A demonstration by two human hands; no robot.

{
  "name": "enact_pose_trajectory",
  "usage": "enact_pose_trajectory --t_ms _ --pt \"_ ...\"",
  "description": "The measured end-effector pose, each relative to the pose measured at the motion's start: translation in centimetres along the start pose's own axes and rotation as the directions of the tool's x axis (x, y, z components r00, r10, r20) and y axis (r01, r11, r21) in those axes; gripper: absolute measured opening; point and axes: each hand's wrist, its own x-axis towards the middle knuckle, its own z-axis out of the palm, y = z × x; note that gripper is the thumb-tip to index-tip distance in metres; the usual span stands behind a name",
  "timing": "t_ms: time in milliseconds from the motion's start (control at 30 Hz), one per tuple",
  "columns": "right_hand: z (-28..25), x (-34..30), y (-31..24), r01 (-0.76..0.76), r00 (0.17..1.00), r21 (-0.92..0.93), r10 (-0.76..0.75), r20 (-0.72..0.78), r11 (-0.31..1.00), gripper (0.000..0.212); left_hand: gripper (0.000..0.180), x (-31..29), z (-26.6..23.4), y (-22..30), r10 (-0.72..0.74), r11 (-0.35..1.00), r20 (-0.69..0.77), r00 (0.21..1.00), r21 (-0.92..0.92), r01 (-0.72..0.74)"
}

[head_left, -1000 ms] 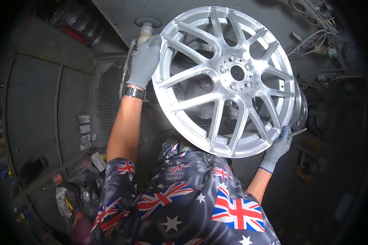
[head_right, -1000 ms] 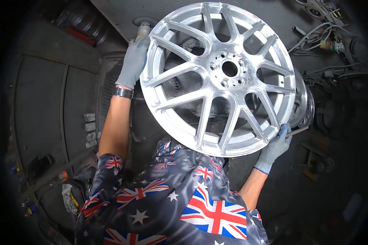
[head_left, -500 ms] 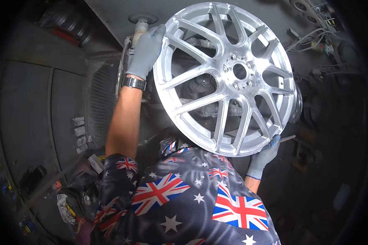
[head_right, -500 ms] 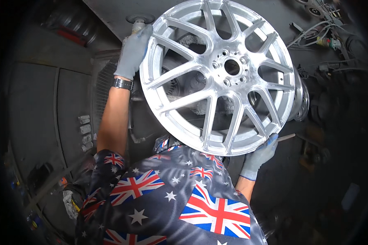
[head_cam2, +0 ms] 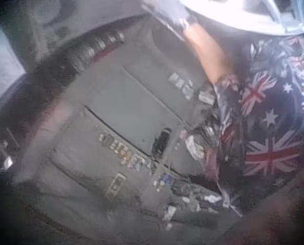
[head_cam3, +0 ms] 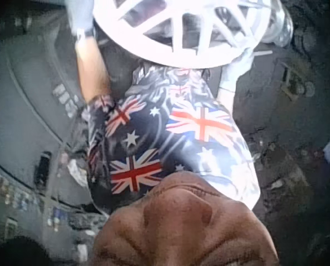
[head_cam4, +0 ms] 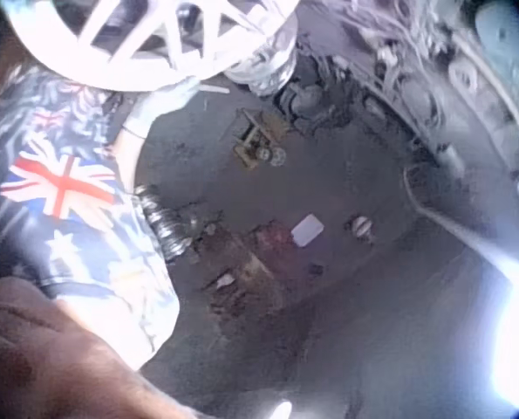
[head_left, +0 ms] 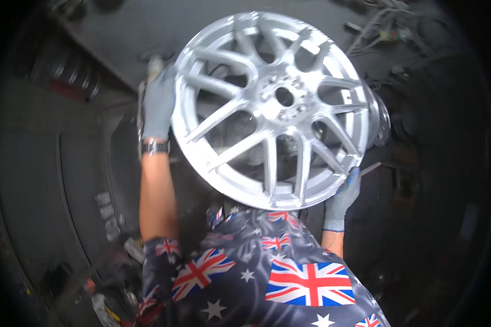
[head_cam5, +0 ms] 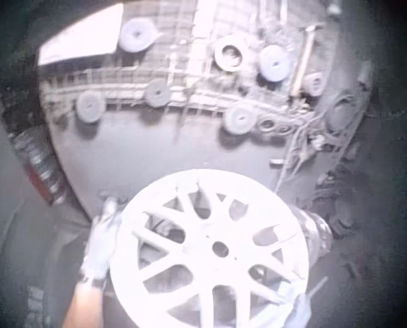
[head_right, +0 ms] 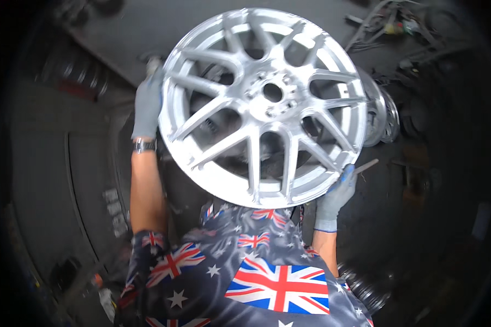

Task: The person uses a metal file to manually smooth the edges of a silver car wheel rim. They then switch to a handheld power polisher with a buffing pad to polish the face of the wheel, moving the tool systematically across the spokes and outer rim.

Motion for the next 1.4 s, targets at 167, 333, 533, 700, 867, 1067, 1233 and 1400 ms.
enact_pose_trajectory --t_ms 167,333,533,700,867,1067,1233,1400 --pt "0.2 2.1 -0.2 -0.022 1.000 0.035 0.022 -0.006 0.999 0.047 0.043 -2.8 0.0 1.4 -0.067 0.993 -0.075 0.995 -0.100 0.059" --pt "-1.1 7.5 1.8 -0.049 0.991 0.146 0.030 0.130 0.988 0.043 0.046 -7.0 -0.1 3.9 -0.132 0.980 -0.134 0.982 -0.168 0.109" --pt "0.0 15.5 2.4 -0.045 0.960 0.175 -0.006 0.282 0.984 0.048 0.051 -14.1 0.7 6.3 -0.268 0.963 -0.224 0.937 -0.098 0.252" --pt "1.9 23.4 3.2 0.251 0.860 0.057 -0.249 0.446 0.966 0.045 0.051 -19.0 3.0 11.1 -0.332 0.943 -0.317 0.888 -0.115 0.311" --pt "6.9 30.1 2.3 0.051 0.735 0.191 -0.166 0.658 0.980 0.047 0.045 -24.1 5.6 12.6 -0.171 0.878 -0.356 0.919 0.368 0.306" --pt "12.8 35.5 0.8 0.113 0.578 0.067 -0.121 0.807 0.991 0.056 0.056 -26.3 11.1 21.3 -0.538 0.837 -0.468 0.701 -0.392 0.382" --pt "14.4 36.6 2.0 0.240 0.586 0.057 -0.192 0.788 0.969 0.056 0.059 -25.6 13.4 22.9 -0.692 0.710 -0.451 0.564 -0.568 0.417" --pt "14.1 36.1 3.4 0.235 0.605 0.055 -0.190 0.773 0.971 0.054 0.054 -25.7 13.1 20.9 -0.619 0.785 -0.545 0.565 -0.453 0.423"
